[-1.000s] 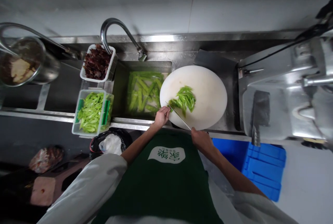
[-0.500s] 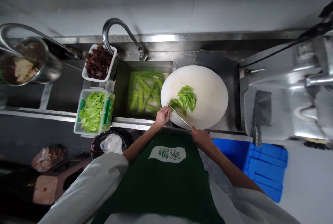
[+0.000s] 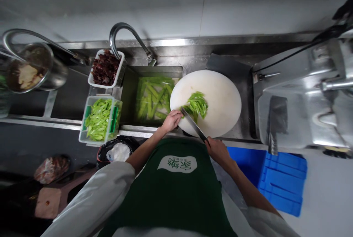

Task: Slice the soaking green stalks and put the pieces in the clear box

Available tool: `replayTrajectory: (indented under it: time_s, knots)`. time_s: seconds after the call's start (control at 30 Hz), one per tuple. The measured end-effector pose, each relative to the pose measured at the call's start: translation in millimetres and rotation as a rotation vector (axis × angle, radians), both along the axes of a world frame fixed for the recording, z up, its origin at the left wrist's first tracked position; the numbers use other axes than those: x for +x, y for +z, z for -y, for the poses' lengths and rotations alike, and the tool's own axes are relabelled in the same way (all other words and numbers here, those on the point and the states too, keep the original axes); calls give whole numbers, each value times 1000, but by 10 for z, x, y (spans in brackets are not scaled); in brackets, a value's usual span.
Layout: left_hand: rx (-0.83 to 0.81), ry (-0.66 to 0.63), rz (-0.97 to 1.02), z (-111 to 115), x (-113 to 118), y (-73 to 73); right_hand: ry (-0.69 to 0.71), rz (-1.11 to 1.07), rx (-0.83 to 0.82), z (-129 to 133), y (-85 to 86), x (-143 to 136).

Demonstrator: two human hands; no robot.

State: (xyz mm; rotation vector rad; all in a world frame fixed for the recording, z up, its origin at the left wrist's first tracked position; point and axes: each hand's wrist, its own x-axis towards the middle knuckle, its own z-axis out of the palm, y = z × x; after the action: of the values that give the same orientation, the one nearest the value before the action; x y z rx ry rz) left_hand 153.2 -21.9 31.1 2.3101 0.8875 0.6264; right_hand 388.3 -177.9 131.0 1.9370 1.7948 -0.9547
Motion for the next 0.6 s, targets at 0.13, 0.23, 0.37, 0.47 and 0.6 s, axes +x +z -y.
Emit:
replayTrajectory:
  time_s: [0.13, 0.23, 0.37, 0.47, 0.6]
  knots:
    - [-26, -45, 42, -24, -3, 6, -16, 12, -12, 28, 9, -24]
    - [-100, 22, 69, 64, 30, -27, -16, 31, -1, 53, 9, -46]
    - [-150, 306, 160, 292, 144, -119, -5, 27, -3, 90, 11, -103]
    - [-177, 360, 213, 381, 177, -148, 11, 24, -21, 91, 49, -137]
    - [-120, 277, 218, 324, 138, -134, 29, 27, -34, 70, 109, -147]
